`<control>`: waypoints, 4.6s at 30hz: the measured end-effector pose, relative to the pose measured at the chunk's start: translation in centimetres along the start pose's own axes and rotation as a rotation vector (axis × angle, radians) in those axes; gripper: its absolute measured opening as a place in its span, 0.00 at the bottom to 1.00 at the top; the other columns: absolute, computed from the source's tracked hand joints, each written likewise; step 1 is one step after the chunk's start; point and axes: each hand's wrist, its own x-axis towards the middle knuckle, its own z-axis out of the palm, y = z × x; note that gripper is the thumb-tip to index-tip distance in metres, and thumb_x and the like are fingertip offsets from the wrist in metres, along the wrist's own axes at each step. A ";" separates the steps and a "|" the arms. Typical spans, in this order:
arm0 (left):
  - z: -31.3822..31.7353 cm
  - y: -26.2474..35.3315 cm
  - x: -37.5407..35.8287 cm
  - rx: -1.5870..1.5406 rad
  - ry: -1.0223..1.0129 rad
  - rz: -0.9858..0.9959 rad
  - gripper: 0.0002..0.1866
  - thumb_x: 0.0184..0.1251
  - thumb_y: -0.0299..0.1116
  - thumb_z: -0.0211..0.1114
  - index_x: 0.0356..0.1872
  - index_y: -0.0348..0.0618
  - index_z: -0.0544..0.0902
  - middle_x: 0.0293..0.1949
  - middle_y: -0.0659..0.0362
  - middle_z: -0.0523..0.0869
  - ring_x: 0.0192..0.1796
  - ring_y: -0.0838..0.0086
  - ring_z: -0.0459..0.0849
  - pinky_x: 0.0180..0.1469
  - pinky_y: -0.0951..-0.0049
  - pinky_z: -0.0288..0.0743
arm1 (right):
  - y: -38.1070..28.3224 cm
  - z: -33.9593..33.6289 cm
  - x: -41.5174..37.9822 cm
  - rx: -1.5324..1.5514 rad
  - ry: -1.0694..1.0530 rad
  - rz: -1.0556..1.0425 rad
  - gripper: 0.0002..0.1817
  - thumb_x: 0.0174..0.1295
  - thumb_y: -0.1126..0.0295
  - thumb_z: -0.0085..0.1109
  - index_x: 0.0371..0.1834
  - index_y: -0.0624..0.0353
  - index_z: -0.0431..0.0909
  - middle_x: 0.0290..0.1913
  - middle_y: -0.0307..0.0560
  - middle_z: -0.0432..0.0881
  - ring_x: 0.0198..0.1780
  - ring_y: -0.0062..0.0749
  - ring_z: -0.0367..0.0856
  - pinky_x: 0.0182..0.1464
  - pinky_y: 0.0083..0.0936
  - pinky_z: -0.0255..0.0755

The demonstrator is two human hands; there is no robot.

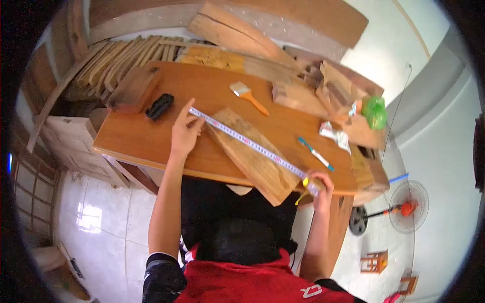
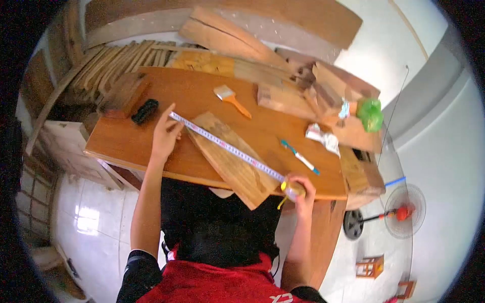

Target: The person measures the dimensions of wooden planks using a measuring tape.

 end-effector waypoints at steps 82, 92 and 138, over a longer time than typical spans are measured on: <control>-3.5 4.7 -14.7 -0.386 0.153 -0.153 0.09 0.76 0.28 0.63 0.50 0.34 0.82 0.45 0.59 0.84 0.40 0.76 0.83 0.45 0.74 0.79 | -7.7 5.3 -5.1 1.098 0.073 1.061 0.27 0.71 0.45 0.56 0.60 0.54 0.65 0.59 0.68 0.77 0.56 0.69 0.82 0.53 0.58 0.82; -2.8 2.8 -14.5 -0.286 0.152 -0.221 0.10 0.73 0.31 0.67 0.45 0.34 0.82 0.37 0.59 0.85 0.32 0.77 0.83 0.38 0.78 0.78 | -9.0 6.1 -7.0 0.577 0.018 0.566 0.46 0.53 0.85 0.73 0.74 0.52 0.57 0.62 0.53 0.75 0.57 0.42 0.83 0.60 0.44 0.81; -2.3 3.3 -11.3 -0.164 0.151 -0.447 0.17 0.68 0.41 0.73 0.38 0.34 0.84 0.34 0.54 0.89 0.16 0.80 0.76 0.19 0.80 0.67 | -4.1 2.1 -3.4 0.261 0.326 0.506 0.27 0.66 0.63 0.66 0.66 0.56 0.71 0.44 0.50 0.84 0.32 0.28 0.83 0.27 0.19 0.77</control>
